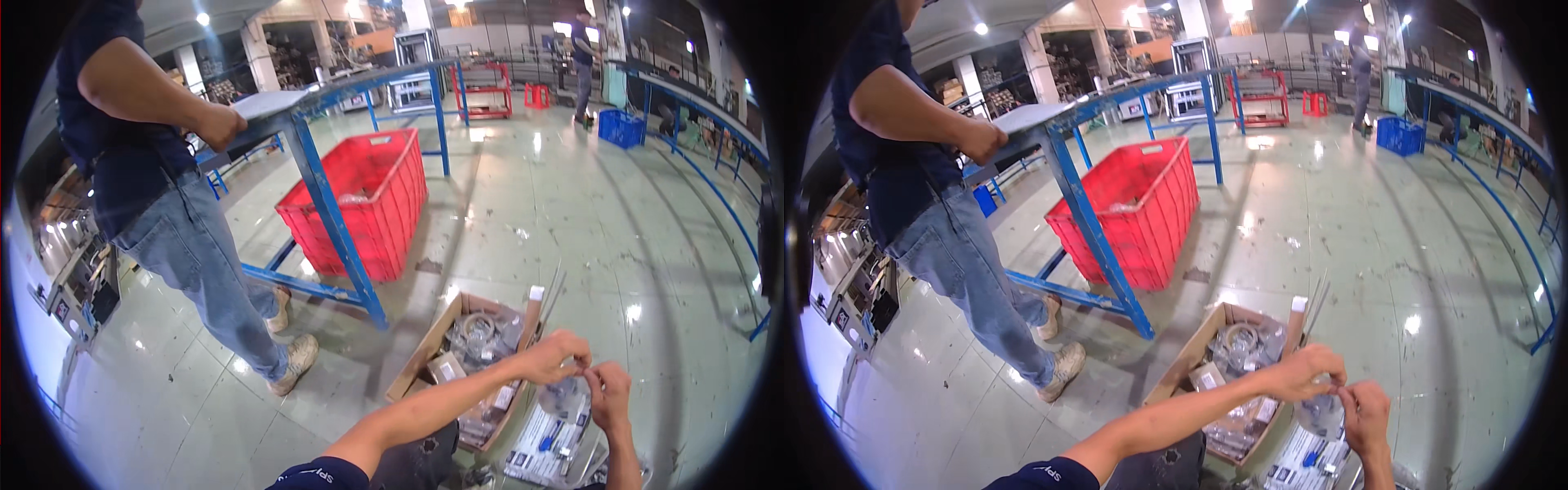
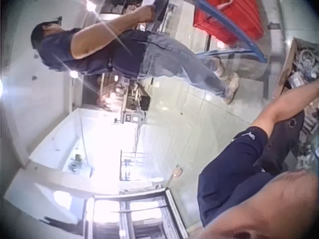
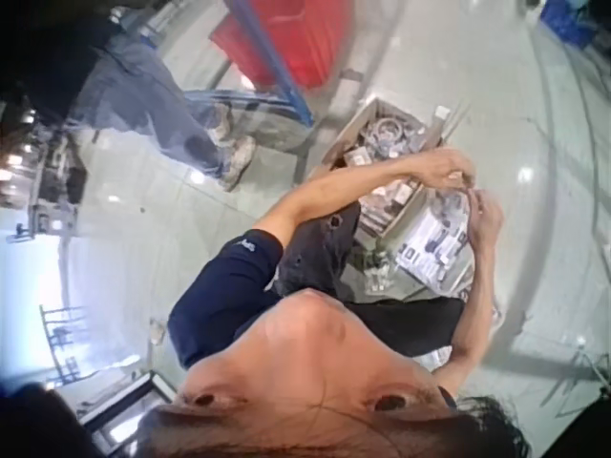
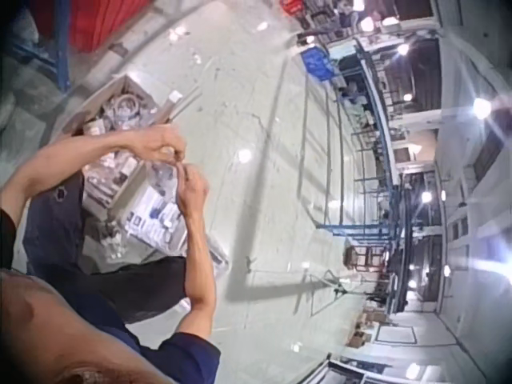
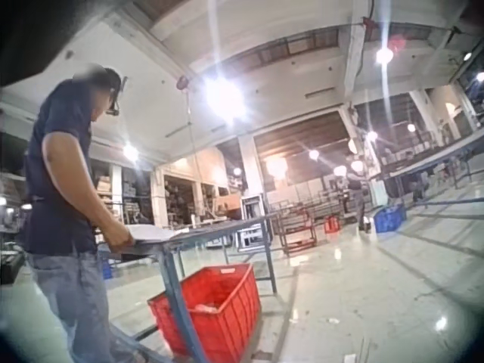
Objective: The person places metal rods into a box, sorts packaged hardware components from plastic trays by hand, and places small parts into a plastic bag.
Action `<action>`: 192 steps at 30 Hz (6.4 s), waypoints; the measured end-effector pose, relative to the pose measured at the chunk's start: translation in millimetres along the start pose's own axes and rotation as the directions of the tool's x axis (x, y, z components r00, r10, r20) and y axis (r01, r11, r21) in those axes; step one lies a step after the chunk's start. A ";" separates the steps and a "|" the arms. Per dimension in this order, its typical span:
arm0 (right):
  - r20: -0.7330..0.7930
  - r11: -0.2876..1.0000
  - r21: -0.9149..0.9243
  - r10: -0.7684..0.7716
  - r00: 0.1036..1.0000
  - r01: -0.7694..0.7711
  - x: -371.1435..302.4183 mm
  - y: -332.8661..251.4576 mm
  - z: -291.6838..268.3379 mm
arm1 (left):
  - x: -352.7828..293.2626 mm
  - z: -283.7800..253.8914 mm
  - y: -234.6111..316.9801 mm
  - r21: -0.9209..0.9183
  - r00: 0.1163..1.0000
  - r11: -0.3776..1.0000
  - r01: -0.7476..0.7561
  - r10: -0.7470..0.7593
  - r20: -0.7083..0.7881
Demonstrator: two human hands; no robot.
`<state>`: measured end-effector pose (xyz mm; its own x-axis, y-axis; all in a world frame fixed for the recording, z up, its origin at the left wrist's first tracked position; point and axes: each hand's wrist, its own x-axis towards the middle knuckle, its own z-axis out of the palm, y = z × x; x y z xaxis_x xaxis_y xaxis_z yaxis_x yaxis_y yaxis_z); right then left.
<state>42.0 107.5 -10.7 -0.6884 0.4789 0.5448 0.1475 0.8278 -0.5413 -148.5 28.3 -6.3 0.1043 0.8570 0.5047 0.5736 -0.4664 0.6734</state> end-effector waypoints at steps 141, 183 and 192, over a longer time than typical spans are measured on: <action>0.710 0.288 0.246 0.597 0.374 -0.926 -33.8 73.8 19.0 | -5.9 -9.9 -35.7 -0.587 0.604 0.665 0.463 -0.721 -0.340; 0.851 0.056 0.430 0.307 0.426 -0.901 47.2 -1.2 326.7 | -54.2 -96.7 -25.3 -0.405 0.227 0.814 0.417 -0.524 -0.821; 0.692 0.745 0.389 0.152 0.706 -0.541 69.6 54.2 222.7 | -47.0 -97.6 5.4 -0.461 0.322 0.808 0.368 -0.575 -0.752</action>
<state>-156.0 120.6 -144.8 -0.9548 0.2618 -0.1405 0.2064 0.2440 -0.9476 -229.6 -36.0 26.3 -0.9072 0.3796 0.1813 0.1274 -0.1627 0.9784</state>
